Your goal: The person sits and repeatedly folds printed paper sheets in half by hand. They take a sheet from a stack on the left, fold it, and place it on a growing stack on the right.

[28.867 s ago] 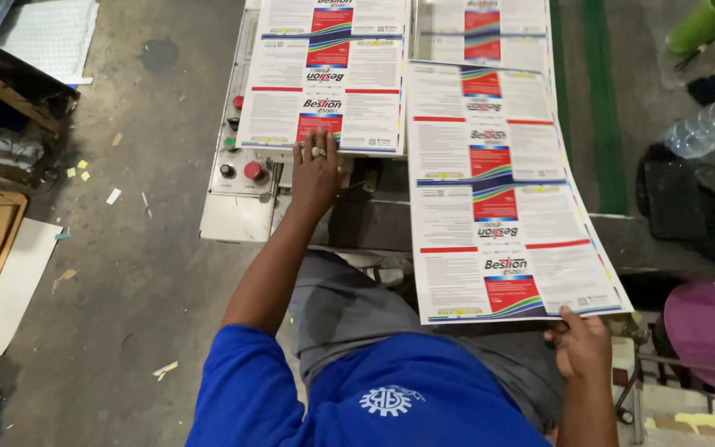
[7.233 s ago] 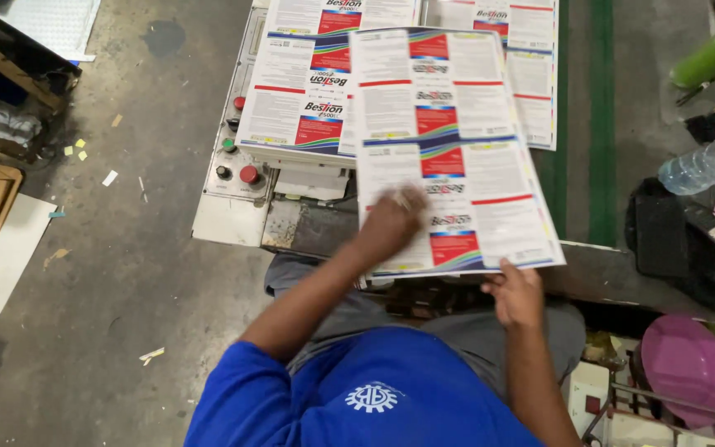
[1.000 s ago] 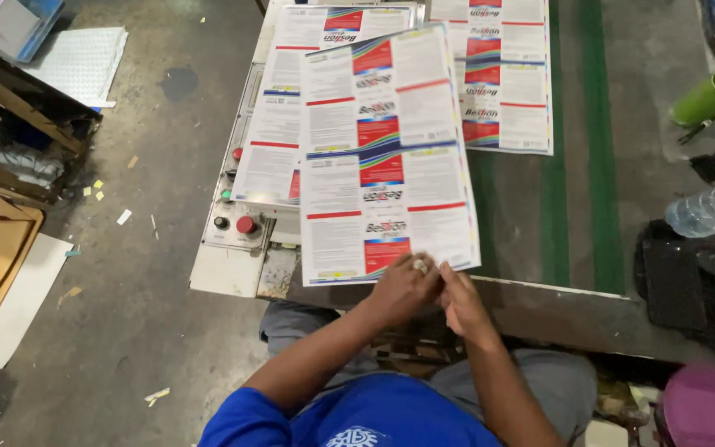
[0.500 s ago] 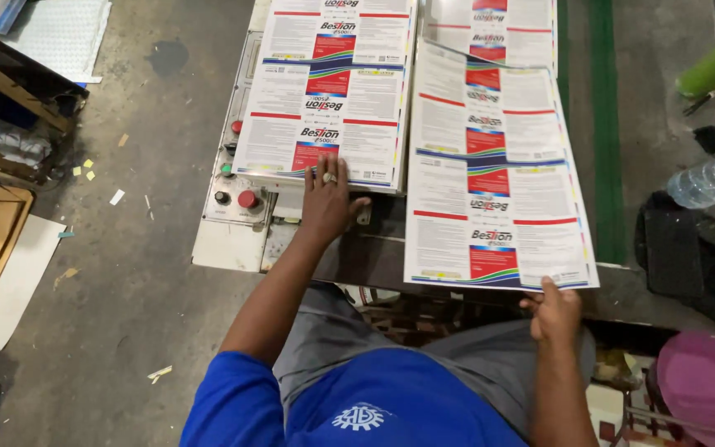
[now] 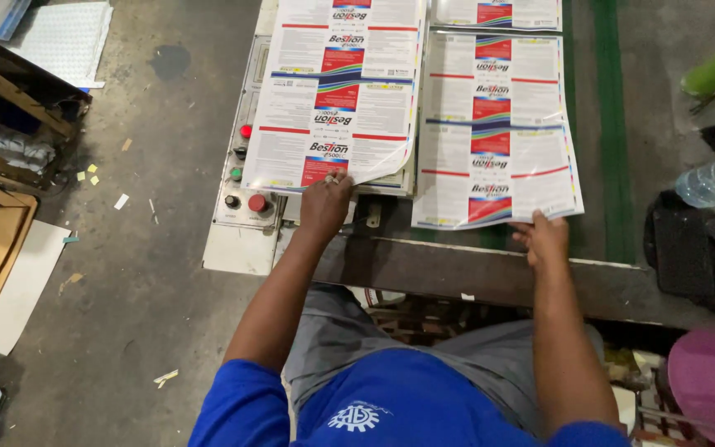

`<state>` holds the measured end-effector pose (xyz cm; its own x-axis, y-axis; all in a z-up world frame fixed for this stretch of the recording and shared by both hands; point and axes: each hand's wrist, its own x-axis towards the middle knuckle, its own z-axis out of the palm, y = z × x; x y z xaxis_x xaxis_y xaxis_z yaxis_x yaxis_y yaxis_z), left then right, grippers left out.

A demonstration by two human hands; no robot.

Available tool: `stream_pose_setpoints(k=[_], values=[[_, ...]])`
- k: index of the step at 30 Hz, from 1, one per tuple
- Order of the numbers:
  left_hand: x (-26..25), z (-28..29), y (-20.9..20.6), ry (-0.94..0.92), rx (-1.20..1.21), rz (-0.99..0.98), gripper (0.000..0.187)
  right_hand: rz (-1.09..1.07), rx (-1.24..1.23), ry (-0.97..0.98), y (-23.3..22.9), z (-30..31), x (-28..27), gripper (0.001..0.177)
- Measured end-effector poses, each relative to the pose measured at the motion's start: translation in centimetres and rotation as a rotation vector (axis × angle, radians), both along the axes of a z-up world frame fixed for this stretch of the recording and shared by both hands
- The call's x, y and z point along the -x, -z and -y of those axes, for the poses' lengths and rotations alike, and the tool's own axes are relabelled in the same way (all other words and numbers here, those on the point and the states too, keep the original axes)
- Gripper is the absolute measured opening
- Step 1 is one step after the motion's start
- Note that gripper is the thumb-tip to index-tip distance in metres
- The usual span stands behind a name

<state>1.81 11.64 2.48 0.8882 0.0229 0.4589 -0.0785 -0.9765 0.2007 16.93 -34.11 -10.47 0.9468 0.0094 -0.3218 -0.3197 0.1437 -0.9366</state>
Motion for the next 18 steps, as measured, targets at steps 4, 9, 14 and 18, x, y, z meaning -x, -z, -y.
stream_pose_setpoints(k=[4, 9, 14, 18], values=[[0.0, -0.2, 0.8, -0.011, -0.022, 0.002, 0.014, -0.018, -0.112, -0.034, 0.8, -1.1, -4.3, 0.032], [1.0, 0.5, -2.1, -0.007, 0.019, -0.004, 0.014, -0.05, -0.123, -0.047, -0.5, -3.4, 0.2, 0.036], [3.4, 5.1, -3.0, 0.13, 0.055, 0.136, 0.038, -0.098, -0.025, -0.374, -6.3, -10.5, 11.8, 0.054], [6.0, 11.3, -2.1, 0.256, 0.124, 0.004, 0.041, -0.096, -0.186, -0.49, -4.4, -12.7, 15.4, 0.047]])
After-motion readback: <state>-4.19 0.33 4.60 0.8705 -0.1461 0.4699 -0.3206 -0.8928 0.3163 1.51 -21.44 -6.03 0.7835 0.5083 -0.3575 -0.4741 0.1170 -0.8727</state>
